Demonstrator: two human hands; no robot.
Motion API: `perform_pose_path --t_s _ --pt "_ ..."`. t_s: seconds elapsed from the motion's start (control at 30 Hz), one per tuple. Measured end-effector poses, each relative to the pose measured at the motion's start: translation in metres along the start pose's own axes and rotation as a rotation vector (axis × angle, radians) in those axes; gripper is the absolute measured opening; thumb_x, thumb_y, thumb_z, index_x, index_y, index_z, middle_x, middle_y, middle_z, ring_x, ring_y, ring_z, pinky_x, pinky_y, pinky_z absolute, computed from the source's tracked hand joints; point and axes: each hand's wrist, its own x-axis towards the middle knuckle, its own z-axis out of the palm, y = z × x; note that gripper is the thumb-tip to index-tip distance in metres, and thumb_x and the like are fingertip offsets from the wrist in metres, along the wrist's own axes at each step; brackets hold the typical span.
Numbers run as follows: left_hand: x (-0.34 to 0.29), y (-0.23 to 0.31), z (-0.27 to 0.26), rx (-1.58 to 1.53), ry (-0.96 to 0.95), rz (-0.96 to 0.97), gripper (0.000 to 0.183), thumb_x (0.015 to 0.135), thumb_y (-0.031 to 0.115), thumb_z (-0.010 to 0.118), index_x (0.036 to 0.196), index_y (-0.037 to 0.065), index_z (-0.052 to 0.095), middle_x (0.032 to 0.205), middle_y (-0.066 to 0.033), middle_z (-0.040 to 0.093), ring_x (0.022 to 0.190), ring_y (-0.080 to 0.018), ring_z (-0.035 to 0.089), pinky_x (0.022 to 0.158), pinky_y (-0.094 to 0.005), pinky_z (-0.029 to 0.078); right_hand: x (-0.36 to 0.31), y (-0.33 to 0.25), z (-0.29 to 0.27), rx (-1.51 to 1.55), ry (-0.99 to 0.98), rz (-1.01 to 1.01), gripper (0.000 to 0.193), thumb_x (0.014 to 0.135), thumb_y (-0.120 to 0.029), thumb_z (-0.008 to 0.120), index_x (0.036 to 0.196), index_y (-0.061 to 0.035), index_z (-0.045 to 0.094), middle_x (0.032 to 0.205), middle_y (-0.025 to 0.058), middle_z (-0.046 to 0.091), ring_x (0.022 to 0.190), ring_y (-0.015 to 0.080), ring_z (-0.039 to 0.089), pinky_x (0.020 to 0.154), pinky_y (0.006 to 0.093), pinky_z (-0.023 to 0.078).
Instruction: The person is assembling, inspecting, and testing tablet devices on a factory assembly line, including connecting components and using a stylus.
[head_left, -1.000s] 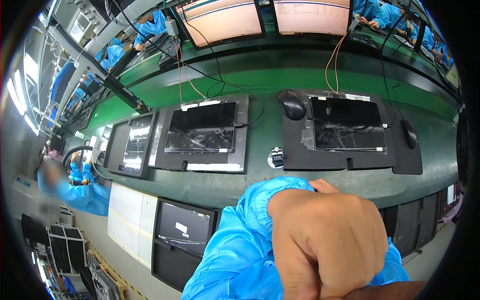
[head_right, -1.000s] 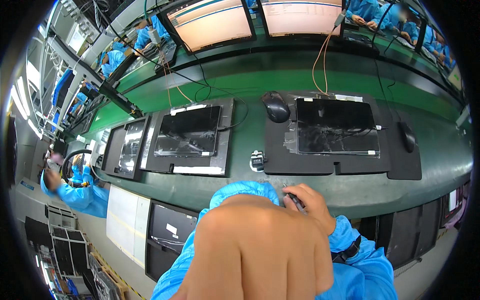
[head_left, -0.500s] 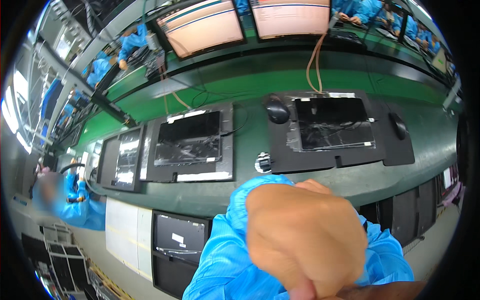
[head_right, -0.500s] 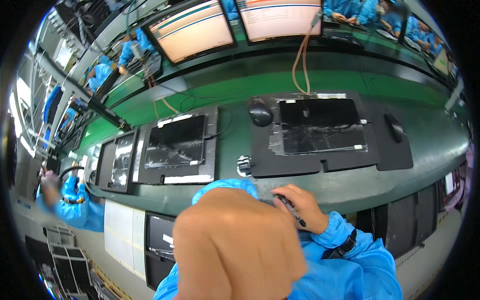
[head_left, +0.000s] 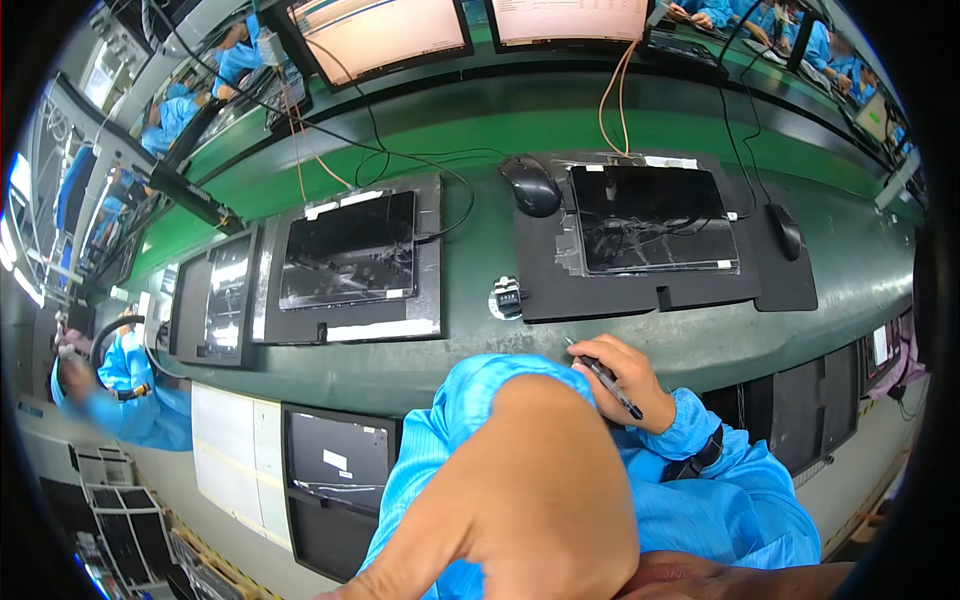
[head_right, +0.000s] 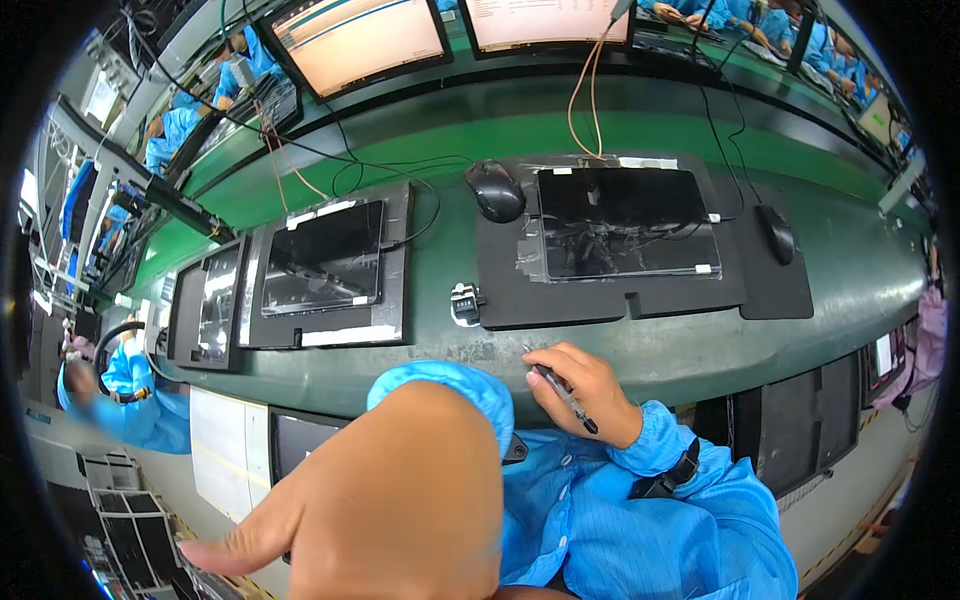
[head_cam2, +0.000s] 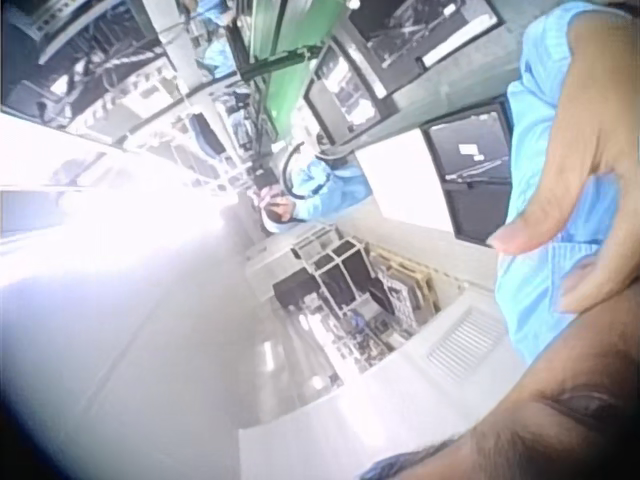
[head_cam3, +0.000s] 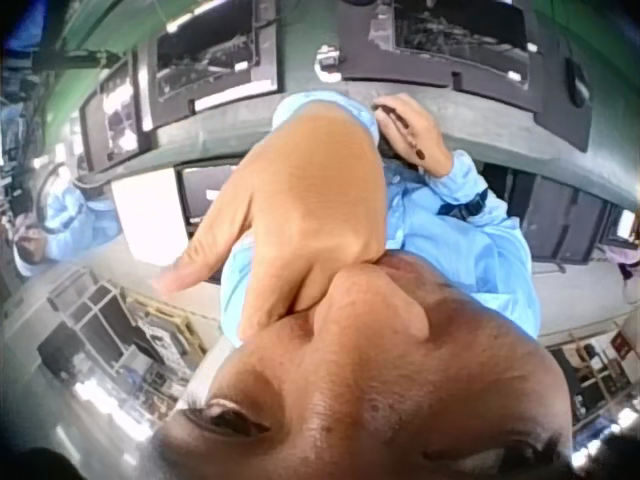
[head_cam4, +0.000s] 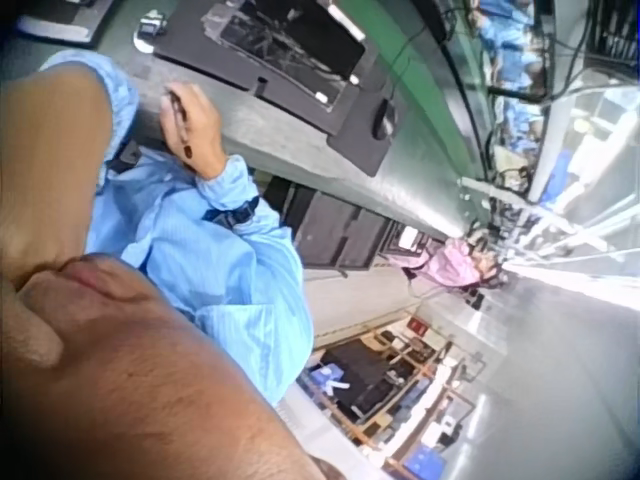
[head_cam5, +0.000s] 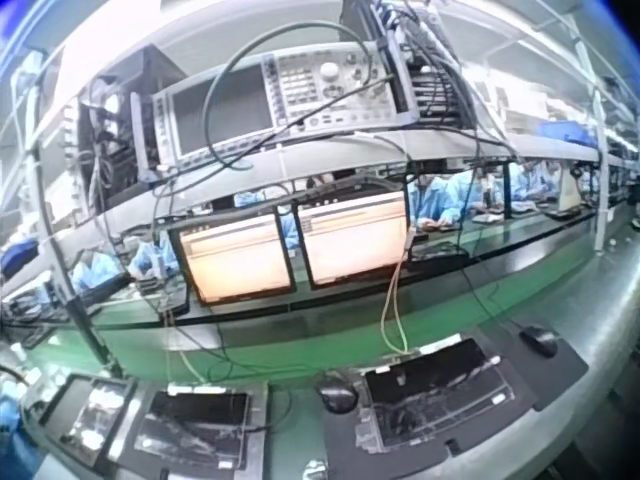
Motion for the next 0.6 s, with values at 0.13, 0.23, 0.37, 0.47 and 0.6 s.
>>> perform_pose_path --t_s 0.13,0.23,0.37,0.47,0.6 --pt "-0.006 -0.002 -0.003 -0.338 0.051 -0.053 0.045 0.09 0.035 0.081 0.113 -0.002 0.071 0.083 -0.0134 0.072 0.065 -0.0305 0.068 0.051 -0.0334 0.052 0.0 0.004 -0.002 0.012 0.0 -0.017 0.026 0.089 0.0 0.071 0.115 -0.0018 0.066 0.087 0.0118 0.064 0.068 0.0224 0.059 0.06 0.0328 0.048" --pt "0.001 0.003 -0.021 -0.37 -0.04 -0.08 0.043 0.089 0.029 0.082 0.115 -0.004 0.072 0.084 -0.0139 0.074 0.065 -0.03 0.07 0.051 -0.033 0.052 -0.002 0.005 -0.002 0.014 -0.002 -0.015 0.027 0.089 0.0 0.071 0.115 -0.0018 0.066 0.09 0.0125 0.065 0.068 0.0225 0.06 0.061 0.0323 0.048" --pt "-0.003 0.0 -0.029 -0.449 -0.136 -0.242 0.037 0.086 0.018 0.085 0.113 -0.005 0.073 0.082 -0.0118 0.075 0.059 -0.0246 0.069 0.048 -0.0311 0.051 -0.005 0.014 0.0 0.022 0.035 -0.085 0.026 0.089 0.0 0.071 0.115 -0.0019 0.066 0.093 0.0136 0.066 0.071 0.0239 0.062 0.062 0.0326 0.049" --pt "-0.012 -0.007 -0.054 -0.593 -0.266 -0.376 0.047 0.095 0.032 0.075 0.123 -0.005 0.069 0.1 -0.0212 0.074 0.078 -0.0298 0.073 0.063 -0.0367 0.057 -0.011 0.017 -0.009 0.072 0.08 -0.031 0.023 0.09 -0.002 0.07 0.113 -0.0016 0.066 0.093 0.0135 0.067 0.074 0.0251 0.063 0.065 0.0338 0.05" --pt "-0.02 -0.029 -0.052 -0.447 -0.256 -0.362 0.043 0.103 0.036 0.061 0.084 -0.002 0.071 0.078 -0.0111 0.073 0.061 -0.0244 0.066 0.055 -0.0316 0.051 -0.023 0.009 -0.04 0.286 0.26 0.218 0.021 0.096 -0.006 0.063 0.116 0.0001 0.064 0.091 0.012 0.064 0.077 0.0191 0.061 0.07 0.0332 0.049"
